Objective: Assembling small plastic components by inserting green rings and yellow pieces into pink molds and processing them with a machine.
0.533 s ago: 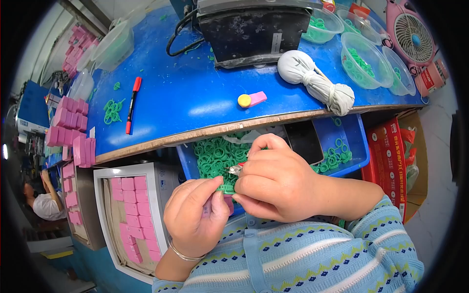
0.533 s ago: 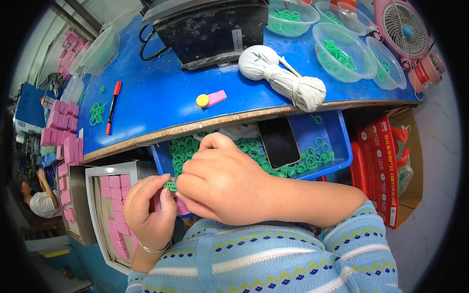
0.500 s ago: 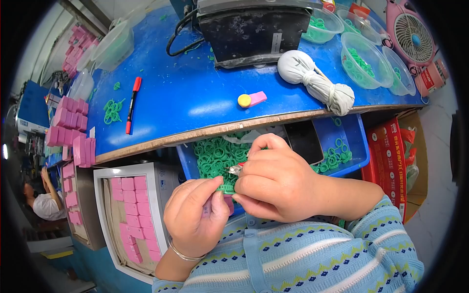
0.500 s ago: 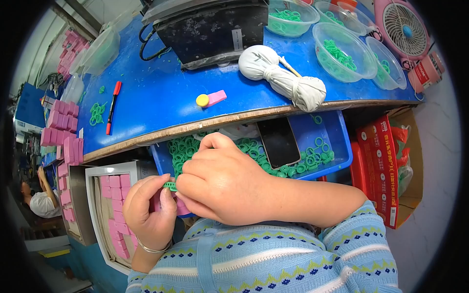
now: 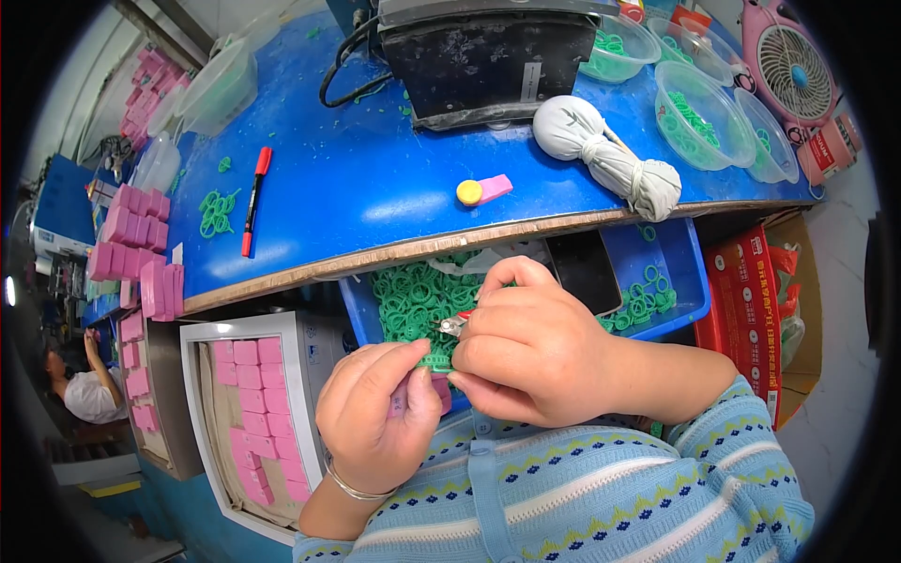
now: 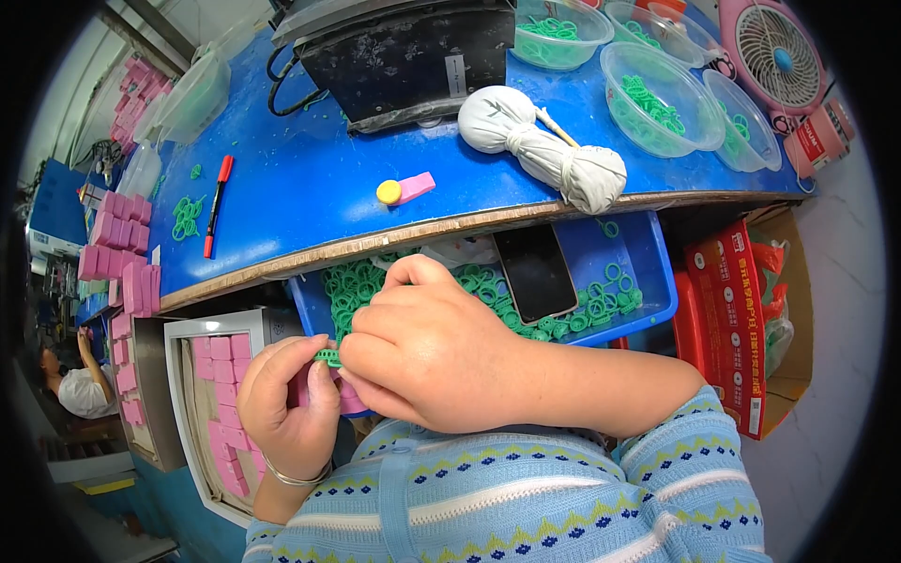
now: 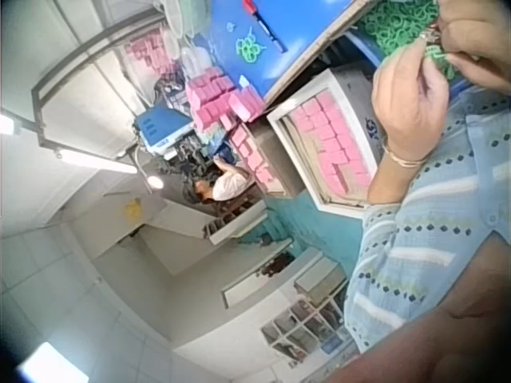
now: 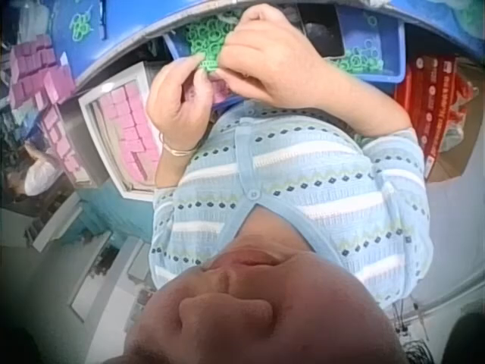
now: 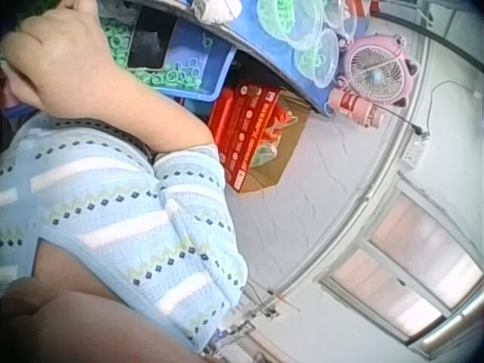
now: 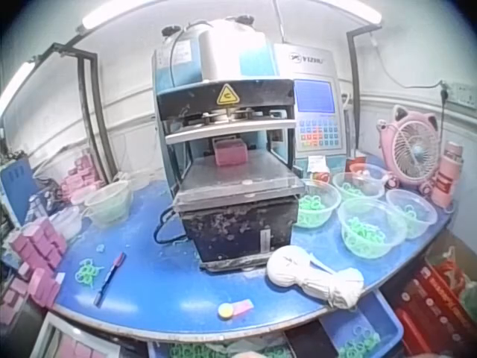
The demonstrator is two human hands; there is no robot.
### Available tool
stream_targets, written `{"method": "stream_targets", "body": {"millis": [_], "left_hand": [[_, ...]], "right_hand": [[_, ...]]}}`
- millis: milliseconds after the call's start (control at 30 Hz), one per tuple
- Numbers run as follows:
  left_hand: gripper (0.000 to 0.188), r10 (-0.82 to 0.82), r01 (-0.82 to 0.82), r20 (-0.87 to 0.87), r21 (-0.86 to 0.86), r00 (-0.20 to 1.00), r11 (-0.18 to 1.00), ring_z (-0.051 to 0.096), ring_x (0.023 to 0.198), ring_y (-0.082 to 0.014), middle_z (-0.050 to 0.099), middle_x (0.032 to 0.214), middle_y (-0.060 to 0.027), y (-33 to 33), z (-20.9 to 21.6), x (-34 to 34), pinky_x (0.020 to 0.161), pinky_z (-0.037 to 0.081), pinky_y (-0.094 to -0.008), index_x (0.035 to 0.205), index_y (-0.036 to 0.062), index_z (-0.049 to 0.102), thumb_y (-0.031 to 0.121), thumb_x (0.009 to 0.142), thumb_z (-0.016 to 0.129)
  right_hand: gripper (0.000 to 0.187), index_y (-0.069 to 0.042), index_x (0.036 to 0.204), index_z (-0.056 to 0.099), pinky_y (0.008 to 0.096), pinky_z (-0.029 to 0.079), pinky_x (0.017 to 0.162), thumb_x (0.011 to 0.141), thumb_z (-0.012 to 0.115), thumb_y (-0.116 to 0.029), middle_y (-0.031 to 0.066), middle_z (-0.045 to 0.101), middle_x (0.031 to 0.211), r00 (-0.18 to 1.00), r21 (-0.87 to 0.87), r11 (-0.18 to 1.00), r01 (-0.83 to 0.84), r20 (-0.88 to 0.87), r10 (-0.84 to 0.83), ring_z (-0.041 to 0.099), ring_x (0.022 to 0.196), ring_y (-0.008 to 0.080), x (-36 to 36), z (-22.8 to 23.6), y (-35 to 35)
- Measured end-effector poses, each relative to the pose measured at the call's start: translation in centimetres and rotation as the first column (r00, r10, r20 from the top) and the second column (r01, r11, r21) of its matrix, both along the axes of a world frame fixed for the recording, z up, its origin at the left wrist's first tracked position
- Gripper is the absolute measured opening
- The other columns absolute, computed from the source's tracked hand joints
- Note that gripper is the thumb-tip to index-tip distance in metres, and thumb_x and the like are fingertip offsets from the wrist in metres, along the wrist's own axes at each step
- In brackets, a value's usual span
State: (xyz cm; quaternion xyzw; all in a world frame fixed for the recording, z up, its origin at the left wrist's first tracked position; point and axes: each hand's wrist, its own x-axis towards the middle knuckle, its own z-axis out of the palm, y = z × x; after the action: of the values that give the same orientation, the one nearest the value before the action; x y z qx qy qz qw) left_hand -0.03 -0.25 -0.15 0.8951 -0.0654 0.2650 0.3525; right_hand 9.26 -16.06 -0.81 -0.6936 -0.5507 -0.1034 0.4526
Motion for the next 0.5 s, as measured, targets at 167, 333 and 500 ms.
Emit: {"method": "stream_targets", "body": {"millis": [167, 333, 500], "left_hand": [[0.028, -0.01, 0.01, 0.006, 0.004, 1.0, 1.0, 0.06, 0.067, -0.0253, 0.062, 0.078, -0.0132, 0.15, -0.07, 0.01, 0.061, 0.049, -0.0318, 0.091, -0.0012, 0.062, -0.008, 0.064, 0.061], [0.029, -0.002, 0.002, -0.012, -0.013, 1.0, 1.0, 0.06, 0.067, -0.0247, 0.062, 0.079, -0.0136, -0.09, 0.14, -0.01, 0.06, 0.049, -0.0311, 0.092, -0.001, 0.062, -0.009, 0.064, 0.061], [0.029, -0.008, 0.008, 0.001, -0.007, 1.0, 1.0, 0.06, 0.067, -0.0238, 0.062, 0.079, -0.0135, 0.06, -0.09, 0.01, 0.058, 0.049, -0.0298, 0.092, -0.0008, 0.062, -0.009, 0.064, 0.06]], "right_hand": [[0.014, -0.007, 0.074, 0.052, 0.0367, 0.038, 0.073, 0.071, 0.065, -0.013, 0.0045, 0.048, 0.067, 1.0, 0.006, 1.0, -0.003, -0.007, 0.003, 0.05, 0.064, 0.0214, -0.08, -0.15, 0.1], [0.014, -0.007, 0.073, 0.052, 0.0369, 0.038, 0.073, 0.071, 0.064, -0.013, 0.0046, 0.048, 0.066, 1.0, -0.003, 1.0, 0.005, -0.01, -0.005, 0.051, 0.065, 0.0214, -0.06, -0.16, -0.01], [0.014, -0.007, 0.073, 0.052, 0.037, 0.038, 0.073, 0.071, 0.064, -0.013, 0.0047, 0.048, 0.066, 1.0, 0.004, 1.0, 0.005, -0.009, -0.005, 0.051, 0.065, 0.0213, -0.09, -0.11, 0.04]]}}
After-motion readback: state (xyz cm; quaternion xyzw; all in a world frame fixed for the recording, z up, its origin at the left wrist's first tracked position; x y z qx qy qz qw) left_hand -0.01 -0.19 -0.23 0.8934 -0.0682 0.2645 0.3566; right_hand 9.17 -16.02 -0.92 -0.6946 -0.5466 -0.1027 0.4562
